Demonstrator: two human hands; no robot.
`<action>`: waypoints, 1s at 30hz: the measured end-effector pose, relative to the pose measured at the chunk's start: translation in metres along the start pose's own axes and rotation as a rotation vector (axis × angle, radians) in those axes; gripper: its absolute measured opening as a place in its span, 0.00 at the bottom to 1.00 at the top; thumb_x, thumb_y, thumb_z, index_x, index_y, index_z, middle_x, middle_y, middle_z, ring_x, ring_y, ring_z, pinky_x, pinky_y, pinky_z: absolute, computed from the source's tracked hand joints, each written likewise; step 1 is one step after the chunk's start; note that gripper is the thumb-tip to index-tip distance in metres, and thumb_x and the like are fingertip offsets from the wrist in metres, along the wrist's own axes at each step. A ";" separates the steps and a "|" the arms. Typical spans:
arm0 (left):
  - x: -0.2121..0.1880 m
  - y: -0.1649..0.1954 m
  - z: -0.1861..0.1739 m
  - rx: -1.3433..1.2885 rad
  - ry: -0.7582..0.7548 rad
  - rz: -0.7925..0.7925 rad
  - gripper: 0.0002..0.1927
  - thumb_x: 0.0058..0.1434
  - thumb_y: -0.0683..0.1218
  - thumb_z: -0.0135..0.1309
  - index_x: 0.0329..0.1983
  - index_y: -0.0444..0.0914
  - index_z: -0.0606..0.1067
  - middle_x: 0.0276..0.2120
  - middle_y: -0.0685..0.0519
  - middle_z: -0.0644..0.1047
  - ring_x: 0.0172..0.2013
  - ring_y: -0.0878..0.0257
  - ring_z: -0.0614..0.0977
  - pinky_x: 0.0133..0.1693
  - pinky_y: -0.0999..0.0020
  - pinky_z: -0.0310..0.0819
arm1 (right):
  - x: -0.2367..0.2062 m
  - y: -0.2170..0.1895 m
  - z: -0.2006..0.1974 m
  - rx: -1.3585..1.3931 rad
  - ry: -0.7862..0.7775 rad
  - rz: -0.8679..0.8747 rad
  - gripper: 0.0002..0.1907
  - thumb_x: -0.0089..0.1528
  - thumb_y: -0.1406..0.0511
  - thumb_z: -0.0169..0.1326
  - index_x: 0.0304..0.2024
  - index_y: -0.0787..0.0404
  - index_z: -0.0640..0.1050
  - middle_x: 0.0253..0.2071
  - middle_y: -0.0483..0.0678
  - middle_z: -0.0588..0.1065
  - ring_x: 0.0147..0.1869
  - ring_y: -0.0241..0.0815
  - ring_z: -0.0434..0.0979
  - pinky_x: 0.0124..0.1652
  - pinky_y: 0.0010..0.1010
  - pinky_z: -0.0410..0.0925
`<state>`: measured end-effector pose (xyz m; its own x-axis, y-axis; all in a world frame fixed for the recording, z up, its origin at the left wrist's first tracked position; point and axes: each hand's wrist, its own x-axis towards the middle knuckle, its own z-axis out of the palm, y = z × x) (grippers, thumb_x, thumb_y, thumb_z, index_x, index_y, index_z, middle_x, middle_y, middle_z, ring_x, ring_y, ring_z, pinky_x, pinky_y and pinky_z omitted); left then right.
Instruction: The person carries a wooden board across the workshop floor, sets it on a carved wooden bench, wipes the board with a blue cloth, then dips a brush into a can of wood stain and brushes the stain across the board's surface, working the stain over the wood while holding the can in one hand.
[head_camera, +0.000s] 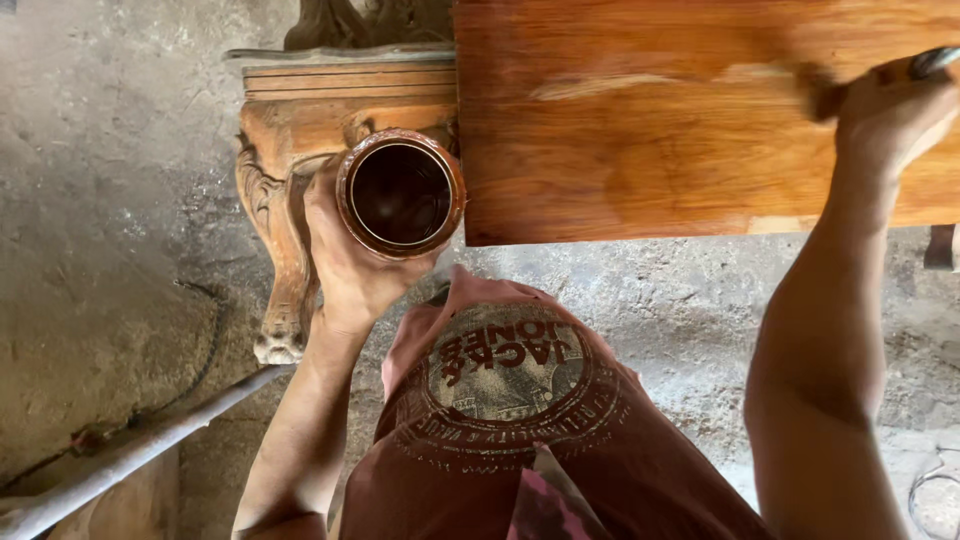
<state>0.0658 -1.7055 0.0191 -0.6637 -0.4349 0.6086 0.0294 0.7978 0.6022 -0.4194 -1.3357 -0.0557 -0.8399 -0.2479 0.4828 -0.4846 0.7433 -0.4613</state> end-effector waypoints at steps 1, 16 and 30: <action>0.000 -0.004 0.001 -0.054 -0.002 0.024 0.51 0.57 0.49 0.77 0.72 0.33 0.54 0.59 0.41 0.69 0.57 0.51 0.78 0.59 0.59 0.77 | 0.002 -0.005 0.004 -0.335 0.044 0.037 0.15 0.67 0.60 0.56 0.25 0.52 0.73 0.17 0.41 0.70 0.17 0.34 0.66 0.15 0.31 0.59; 0.012 -0.021 0.006 -0.026 0.004 -0.026 0.57 0.49 0.50 0.81 0.71 0.29 0.54 0.58 0.40 0.72 0.58 0.49 0.78 0.61 0.54 0.75 | 0.001 -0.060 0.048 1.277 -0.137 0.044 0.05 0.74 0.73 0.54 0.48 0.65 0.70 0.44 0.52 0.71 0.40 0.42 0.73 0.40 0.35 0.70; 0.034 0.011 0.036 -0.135 -0.127 -0.081 0.55 0.48 0.48 0.80 0.71 0.32 0.56 0.57 0.40 0.75 0.56 0.51 0.82 0.57 0.59 0.79 | -0.044 -0.098 0.044 1.100 -0.296 -0.250 0.16 0.73 0.66 0.37 0.42 0.64 0.77 0.37 0.52 0.74 0.37 0.40 0.73 0.36 0.31 0.68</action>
<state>0.0164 -1.6968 0.0274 -0.7566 -0.4324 0.4905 0.0664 0.6954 0.7156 -0.3457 -1.4244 -0.0646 -0.6451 -0.5545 0.5257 -0.4733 -0.2501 -0.8446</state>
